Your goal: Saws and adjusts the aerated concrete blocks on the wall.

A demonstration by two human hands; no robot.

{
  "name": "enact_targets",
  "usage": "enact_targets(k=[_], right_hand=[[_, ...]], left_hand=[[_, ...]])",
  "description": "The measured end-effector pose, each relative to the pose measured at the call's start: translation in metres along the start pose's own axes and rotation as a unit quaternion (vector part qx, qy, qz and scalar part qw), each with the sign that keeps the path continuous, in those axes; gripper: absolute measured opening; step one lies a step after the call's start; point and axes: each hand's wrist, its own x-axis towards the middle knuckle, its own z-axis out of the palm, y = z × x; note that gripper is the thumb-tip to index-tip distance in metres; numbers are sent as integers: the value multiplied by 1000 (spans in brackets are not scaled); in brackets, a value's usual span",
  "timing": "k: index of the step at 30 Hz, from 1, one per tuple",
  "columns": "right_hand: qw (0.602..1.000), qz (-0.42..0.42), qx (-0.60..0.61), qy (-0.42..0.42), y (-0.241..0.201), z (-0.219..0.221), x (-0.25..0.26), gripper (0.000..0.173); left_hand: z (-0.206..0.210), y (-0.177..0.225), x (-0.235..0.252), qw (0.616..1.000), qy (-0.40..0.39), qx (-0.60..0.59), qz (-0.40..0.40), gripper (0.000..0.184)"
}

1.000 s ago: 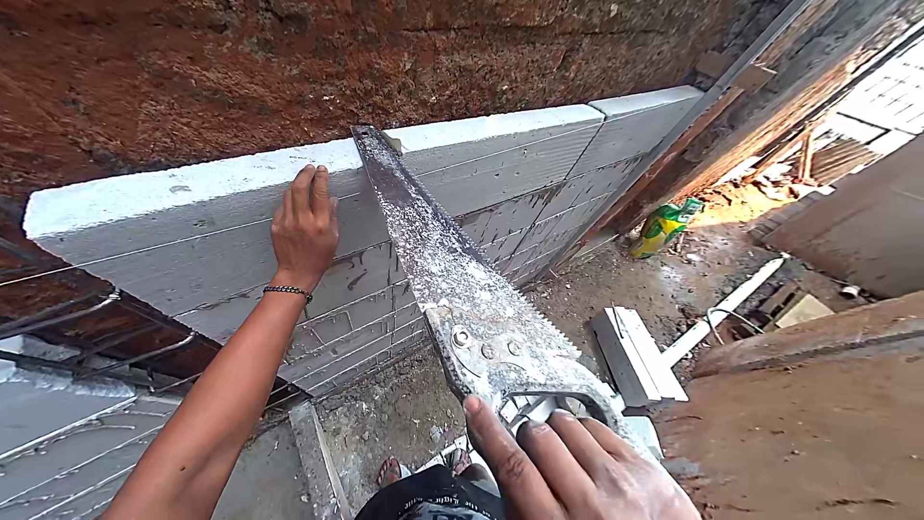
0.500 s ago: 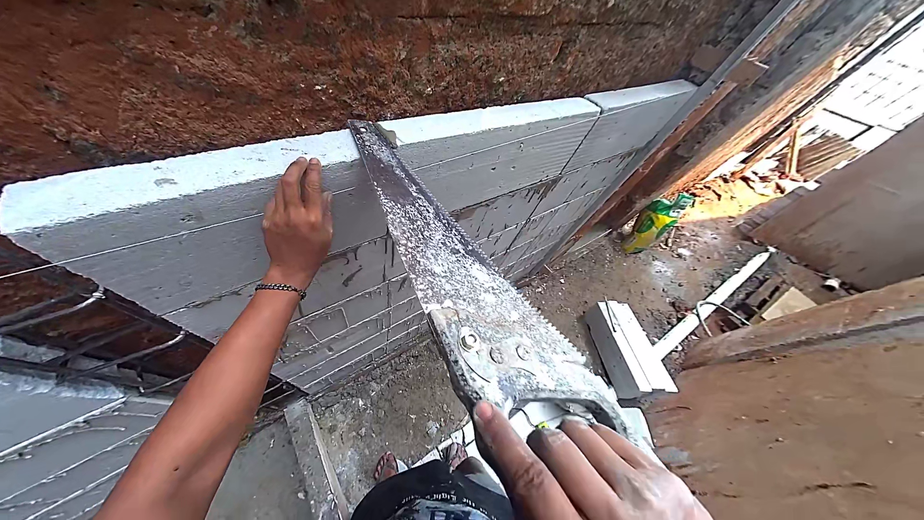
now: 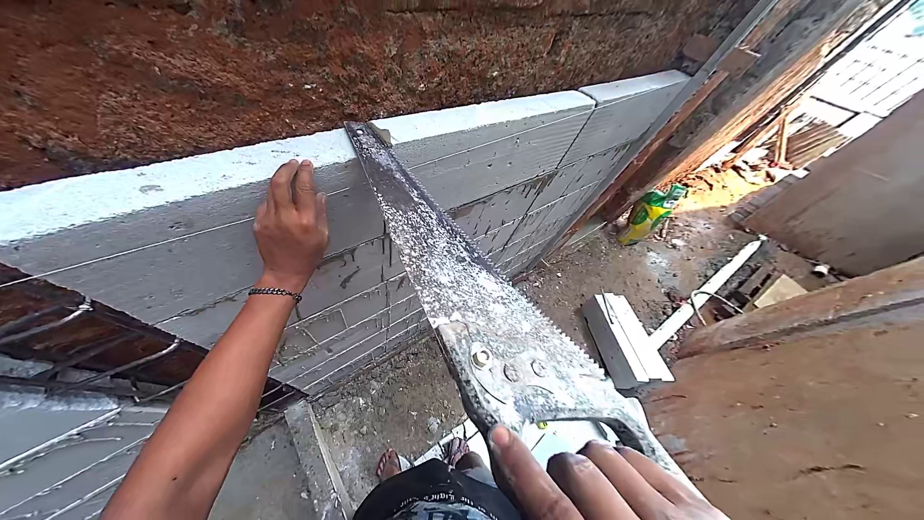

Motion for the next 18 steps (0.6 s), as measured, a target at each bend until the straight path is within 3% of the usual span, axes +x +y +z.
enact_targets(k=[18], right_hand=[[1000, 11, 4, -9, -1, 6, -1, 40]], left_hand=[[0, 3, -1, 1000, -11, -5, -13, 46]])
